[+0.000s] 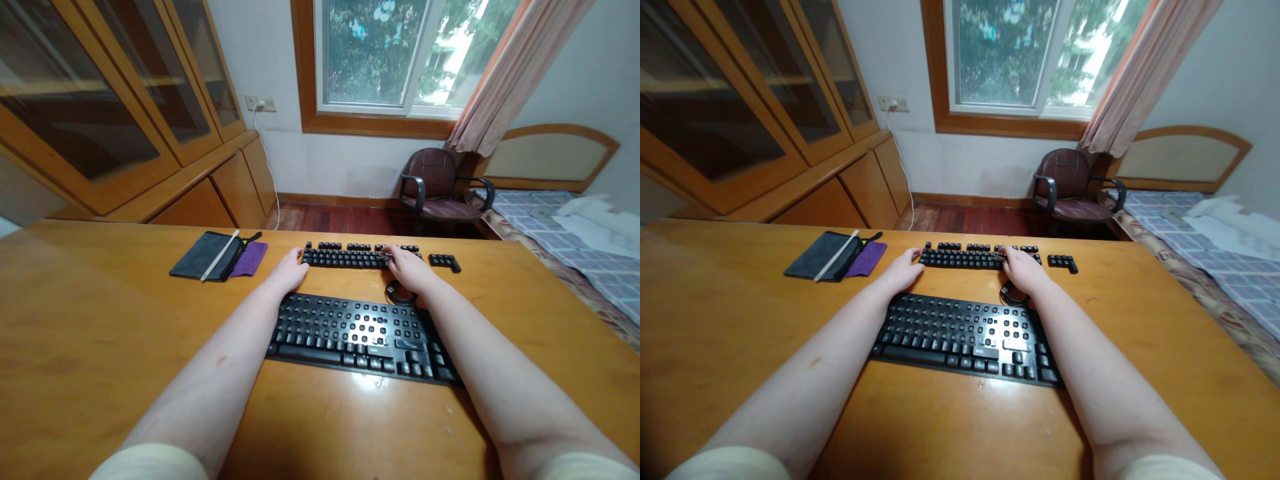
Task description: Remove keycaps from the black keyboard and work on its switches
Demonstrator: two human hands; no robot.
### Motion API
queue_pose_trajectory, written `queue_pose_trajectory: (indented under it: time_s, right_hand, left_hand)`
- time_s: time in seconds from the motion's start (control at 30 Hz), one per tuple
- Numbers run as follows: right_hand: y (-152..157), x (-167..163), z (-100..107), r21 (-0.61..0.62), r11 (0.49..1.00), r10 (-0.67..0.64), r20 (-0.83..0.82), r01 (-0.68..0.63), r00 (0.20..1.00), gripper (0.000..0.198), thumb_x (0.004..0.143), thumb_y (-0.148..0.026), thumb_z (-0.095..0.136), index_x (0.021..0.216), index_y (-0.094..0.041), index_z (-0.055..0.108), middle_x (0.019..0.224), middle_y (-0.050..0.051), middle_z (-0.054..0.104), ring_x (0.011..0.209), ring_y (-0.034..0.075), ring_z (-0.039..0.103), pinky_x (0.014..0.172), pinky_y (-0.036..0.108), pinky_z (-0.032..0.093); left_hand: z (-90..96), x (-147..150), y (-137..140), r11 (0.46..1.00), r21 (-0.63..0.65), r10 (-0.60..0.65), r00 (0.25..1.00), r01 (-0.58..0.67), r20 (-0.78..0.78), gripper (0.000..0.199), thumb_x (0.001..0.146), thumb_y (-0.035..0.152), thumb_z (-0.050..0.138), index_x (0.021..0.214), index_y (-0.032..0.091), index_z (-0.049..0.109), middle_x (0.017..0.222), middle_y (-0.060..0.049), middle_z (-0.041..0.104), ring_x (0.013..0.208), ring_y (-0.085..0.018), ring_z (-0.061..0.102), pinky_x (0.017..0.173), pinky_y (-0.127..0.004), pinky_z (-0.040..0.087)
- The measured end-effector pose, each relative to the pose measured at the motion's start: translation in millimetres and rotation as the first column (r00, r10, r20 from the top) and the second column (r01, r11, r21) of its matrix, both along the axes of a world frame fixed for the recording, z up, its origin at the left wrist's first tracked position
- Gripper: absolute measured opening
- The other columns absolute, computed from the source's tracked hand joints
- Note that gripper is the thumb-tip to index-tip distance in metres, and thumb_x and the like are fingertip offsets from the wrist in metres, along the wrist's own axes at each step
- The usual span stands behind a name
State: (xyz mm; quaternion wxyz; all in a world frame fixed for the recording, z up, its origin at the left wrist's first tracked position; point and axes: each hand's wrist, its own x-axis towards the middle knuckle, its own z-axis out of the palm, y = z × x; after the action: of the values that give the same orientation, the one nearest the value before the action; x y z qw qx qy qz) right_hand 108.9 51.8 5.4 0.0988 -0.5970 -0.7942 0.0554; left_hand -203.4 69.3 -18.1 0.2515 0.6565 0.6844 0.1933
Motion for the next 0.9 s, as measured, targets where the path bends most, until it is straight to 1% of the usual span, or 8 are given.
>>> queue_pose_trajectory:
  time_s: [0.13, 0.33, 0.47, 0.57, 0.67, 0.77, 0.9]
  right_hand:
    - [0.0, 2.9, -0.4, -0.012, 0.999, -0.036, -0.005, 0.036, 0.999, 0.033, 0.087, -0.019, 0.039, 0.119, -0.017, 0.048, 0.118, 0.010, 0.061, 0.108, 0.023, 0.056, 0.092, 0.033, 0.041]
    - [0.8, 0.0, -0.6, -0.003, 1.000, 0.017, -0.003, -0.017, 1.000, 0.034, 0.086, -0.016, 0.040, 0.119, -0.017, 0.049, 0.118, 0.009, 0.061, 0.107, 0.022, 0.056, 0.093, 0.032, 0.040]
    - [0.2, -2.5, -0.3, -0.017, 1.000, 0.015, -0.002, -0.015, 1.000, 0.035, 0.085, -0.015, 0.041, 0.119, -0.017, 0.050, 0.117, 0.008, 0.061, 0.107, 0.021, 0.056, 0.093, 0.031, 0.040]
    - [-0.4, -1.2, -0.1, 0.006, 0.999, -0.036, -0.018, 0.036, 0.999, 0.035, 0.085, -0.016, 0.040, 0.119, -0.016, 0.050, 0.117, 0.010, 0.061, 0.106, 0.022, 0.056, 0.092, 0.031, 0.040]
    - [0.3, 2.9, -0.5, 0.026, 0.990, -0.135, -0.043, 0.136, 0.990, 0.034, 0.085, -0.016, 0.039, 0.117, -0.016, 0.050, 0.114, 0.012, 0.062, 0.103, 0.024, 0.058, 0.089, 0.032, 0.042]
    - [2.7, 7.5, -2.1, 0.017, 0.974, -0.224, -0.053, 0.225, 0.973, 0.031, 0.086, -0.019, 0.037, 0.114, -0.016, 0.051, 0.110, 0.013, 0.064, 0.099, 0.025, 0.059, 0.085, 0.033, 0.043]
    - [4.9, 10.0, -3.7, -0.010, 0.970, -0.242, -0.050, 0.241, 0.969, 0.031, 0.087, -0.021, 0.036, 0.114, -0.016, 0.052, 0.111, 0.012, 0.064, 0.099, 0.025, 0.059, 0.083, 0.033, 0.043]
  left_hand:
    - [-2.4, -0.6, 1.0, 1.000, 0.012, -0.016, 1.000, 0.016, 0.003, 0.051, 0.076, 0.023, 0.050, 0.127, 0.020, 0.045, 0.133, -0.008, 0.052, 0.122, -0.021, 0.048, 0.103, -0.029, 0.035]
    - [-3.7, -0.9, 1.7, 0.999, 0.022, -0.036, 0.999, 0.036, 0.002, 0.051, 0.075, 0.024, 0.052, 0.126, 0.020, 0.046, 0.130, -0.008, 0.054, 0.119, -0.022, 0.051, 0.102, -0.030, 0.036]
    - [-6.2, -2.5, 2.7, 0.998, 0.035, -0.053, 0.999, 0.053, -0.001, 0.052, 0.075, 0.023, 0.051, 0.126, 0.019, 0.046, 0.130, -0.008, 0.054, 0.119, -0.022, 0.051, 0.102, -0.030, 0.037]
    - [-8.9, -4.2, 3.7, 0.997, 0.045, -0.057, 0.998, 0.057, -0.002, 0.052, 0.075, 0.023, 0.051, 0.127, 0.019, 0.046, 0.131, -0.009, 0.053, 0.119, -0.023, 0.051, 0.102, -0.031, 0.037]
    - [-9.8, -5.0, 4.1, 0.997, 0.050, -0.057, 0.998, 0.056, 0.001, 0.052, 0.075, 0.023, 0.052, 0.127, 0.019, 0.046, 0.131, -0.008, 0.054, 0.119, -0.023, 0.051, 0.102, -0.031, 0.037]
    - [-8.2, -4.3, 3.6, 0.997, 0.047, -0.053, 0.999, 0.053, 0.007, 0.051, 0.075, 0.023, 0.052, 0.126, 0.019, 0.046, 0.130, -0.008, 0.054, 0.120, -0.023, 0.050, 0.102, -0.031, 0.037]
    - [-5.5, -2.9, 3.0, 0.998, 0.043, -0.046, 0.999, 0.046, 0.019, 0.051, 0.075, 0.022, 0.052, 0.126, 0.018, 0.047, 0.131, -0.009, 0.054, 0.119, -0.023, 0.050, 0.102, -0.032, 0.037]
